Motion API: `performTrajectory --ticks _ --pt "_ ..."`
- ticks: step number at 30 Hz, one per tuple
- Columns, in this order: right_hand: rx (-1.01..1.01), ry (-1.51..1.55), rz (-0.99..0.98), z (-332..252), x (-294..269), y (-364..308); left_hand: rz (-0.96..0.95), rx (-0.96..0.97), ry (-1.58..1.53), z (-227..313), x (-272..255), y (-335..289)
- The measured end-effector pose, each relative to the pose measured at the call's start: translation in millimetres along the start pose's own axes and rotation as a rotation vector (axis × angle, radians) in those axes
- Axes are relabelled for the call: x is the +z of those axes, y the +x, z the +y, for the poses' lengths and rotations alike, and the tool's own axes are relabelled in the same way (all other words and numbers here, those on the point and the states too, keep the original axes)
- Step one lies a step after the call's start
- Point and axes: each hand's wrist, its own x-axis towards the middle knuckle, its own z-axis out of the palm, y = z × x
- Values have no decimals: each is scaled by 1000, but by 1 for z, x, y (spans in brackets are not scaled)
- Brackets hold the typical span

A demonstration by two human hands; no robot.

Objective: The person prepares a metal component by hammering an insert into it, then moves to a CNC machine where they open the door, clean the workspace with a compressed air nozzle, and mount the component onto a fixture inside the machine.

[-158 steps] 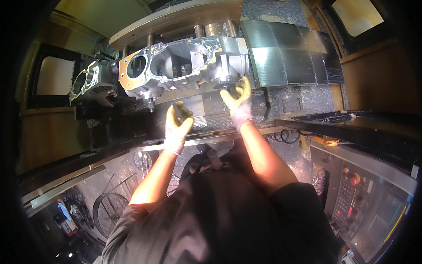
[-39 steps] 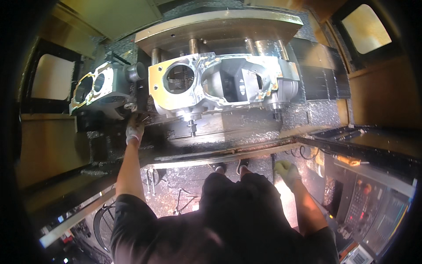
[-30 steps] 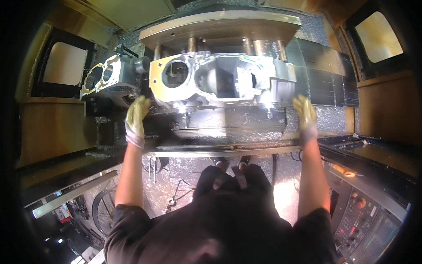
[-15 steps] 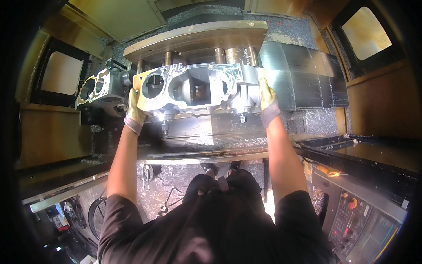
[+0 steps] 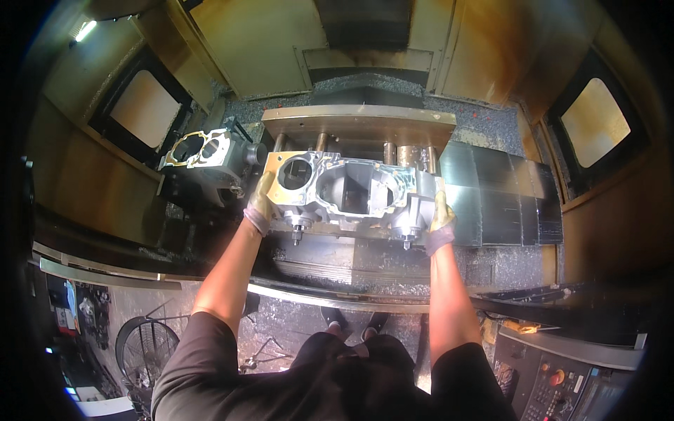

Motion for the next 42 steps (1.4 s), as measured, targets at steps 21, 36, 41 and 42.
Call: performTrajectory --ticks 21,36,41,42 --pt "72 -233 37 3 -19 -4 251 -48 24 1 16 -17" --pt "-383 -592 -117 -11 -83 -138 131 -61 -90 -30 -18 -148" --pt "-271 -623 -201 -38 -93 -178 186 10 149 -64 -36 -193" --pt "-472 -909 -246 -44 -104 -187 163 -21 178 -63 -33 -204"
